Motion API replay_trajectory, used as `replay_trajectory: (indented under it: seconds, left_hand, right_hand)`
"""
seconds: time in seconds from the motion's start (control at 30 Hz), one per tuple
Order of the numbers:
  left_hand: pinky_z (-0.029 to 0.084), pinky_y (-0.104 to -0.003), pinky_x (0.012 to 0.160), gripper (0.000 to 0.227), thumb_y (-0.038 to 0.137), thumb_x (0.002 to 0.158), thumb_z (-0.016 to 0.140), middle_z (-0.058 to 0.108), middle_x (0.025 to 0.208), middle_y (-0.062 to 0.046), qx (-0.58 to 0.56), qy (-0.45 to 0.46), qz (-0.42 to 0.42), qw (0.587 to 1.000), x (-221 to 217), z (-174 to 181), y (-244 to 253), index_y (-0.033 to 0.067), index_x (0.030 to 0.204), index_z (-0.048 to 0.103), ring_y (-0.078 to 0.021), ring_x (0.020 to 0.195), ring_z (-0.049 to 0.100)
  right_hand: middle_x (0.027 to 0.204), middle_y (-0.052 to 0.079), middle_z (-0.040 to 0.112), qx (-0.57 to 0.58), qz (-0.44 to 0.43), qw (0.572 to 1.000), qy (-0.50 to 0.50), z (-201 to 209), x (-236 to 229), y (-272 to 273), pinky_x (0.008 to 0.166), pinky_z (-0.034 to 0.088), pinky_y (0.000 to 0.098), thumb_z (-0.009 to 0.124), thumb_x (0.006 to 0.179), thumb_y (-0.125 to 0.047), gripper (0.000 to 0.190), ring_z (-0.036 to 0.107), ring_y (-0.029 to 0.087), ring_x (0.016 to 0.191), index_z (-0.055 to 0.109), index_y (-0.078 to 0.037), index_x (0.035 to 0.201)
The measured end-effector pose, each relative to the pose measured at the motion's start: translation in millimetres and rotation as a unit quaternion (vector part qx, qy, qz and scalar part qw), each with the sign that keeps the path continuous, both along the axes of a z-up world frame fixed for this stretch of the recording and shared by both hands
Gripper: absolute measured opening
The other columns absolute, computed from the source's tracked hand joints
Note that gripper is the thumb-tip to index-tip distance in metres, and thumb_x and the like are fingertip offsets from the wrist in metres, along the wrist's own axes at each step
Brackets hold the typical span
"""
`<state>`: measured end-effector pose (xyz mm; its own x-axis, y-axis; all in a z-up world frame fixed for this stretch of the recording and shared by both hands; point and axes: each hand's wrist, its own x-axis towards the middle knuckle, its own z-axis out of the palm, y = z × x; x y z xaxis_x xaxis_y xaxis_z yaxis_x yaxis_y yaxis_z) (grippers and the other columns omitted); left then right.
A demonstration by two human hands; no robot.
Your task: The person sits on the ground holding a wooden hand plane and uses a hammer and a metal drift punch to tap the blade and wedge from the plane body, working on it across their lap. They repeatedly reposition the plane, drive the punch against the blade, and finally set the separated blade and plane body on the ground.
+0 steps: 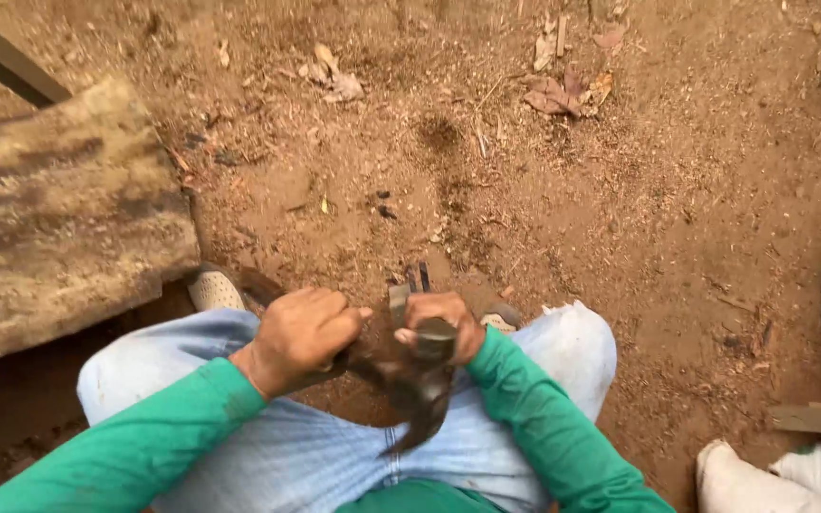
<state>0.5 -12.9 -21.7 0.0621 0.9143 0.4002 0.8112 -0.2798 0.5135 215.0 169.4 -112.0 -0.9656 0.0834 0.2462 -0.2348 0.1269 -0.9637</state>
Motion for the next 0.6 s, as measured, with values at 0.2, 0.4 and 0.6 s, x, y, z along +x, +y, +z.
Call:
replay_trajectory:
  seconds: [0.2, 0.4, 0.6]
  left_hand:
    - [0.049, -0.049, 0.053, 0.022, 0.01, 0.075, 0.073, 0.06, 0.07, -0.012, -0.135, 0.041, 0.154, 0.978, -5.7, -10.7, 22.1, 0.0129, 0.089, 0.057, -0.034, 0.063, 0.065]
    - [0.049, -0.047, 0.051, 0.019, 0.022, 0.09, 0.074, 0.067, 0.07, -0.015, -0.052, -0.216, 0.312, 0.924, 3.7, -8.8, 63.3, 0.0119, 0.093, 0.058, -0.0363, 0.06, 0.067]
    - [0.047, -0.046, 0.05, 0.03, 0.035, 0.092, 0.08, 0.066, 0.066, -0.013, -0.128, -0.216, 0.344, 0.905, -14.9, -17.1, 58.8, 0.0114, 0.091, 0.061, -0.034, 0.057, 0.067]
  right_hand:
    - [0.072, 0.001, 0.058, 0.012, -0.08, 0.977, -0.2, 2.4, -3.9, -8.0, 0.058, 0.045, 0.0339, 0.081, 0.082, -0.027, 0.038, 0.055, 0.013, 0.067, 0.068, -0.006, 0.111]
    - [0.062, 0.0, 0.054, -0.096, -0.201, 0.931, -0.289, -29.9, -33.3, 10.2, 0.053, 0.042, 0.0323, 0.081, 0.089, -0.024, 0.032, 0.049, 0.01, 0.058, 0.06, -0.006, 0.073]
    - [0.076, 0.006, 0.063, -0.09, -0.088, 0.991, -0.033, 53.9, -11.7, 5.5, 0.063, 0.051, 0.034, 0.075, 0.094, -0.014, 0.027, 0.063, 0.017, 0.069, 0.056, -0.008, 0.076]
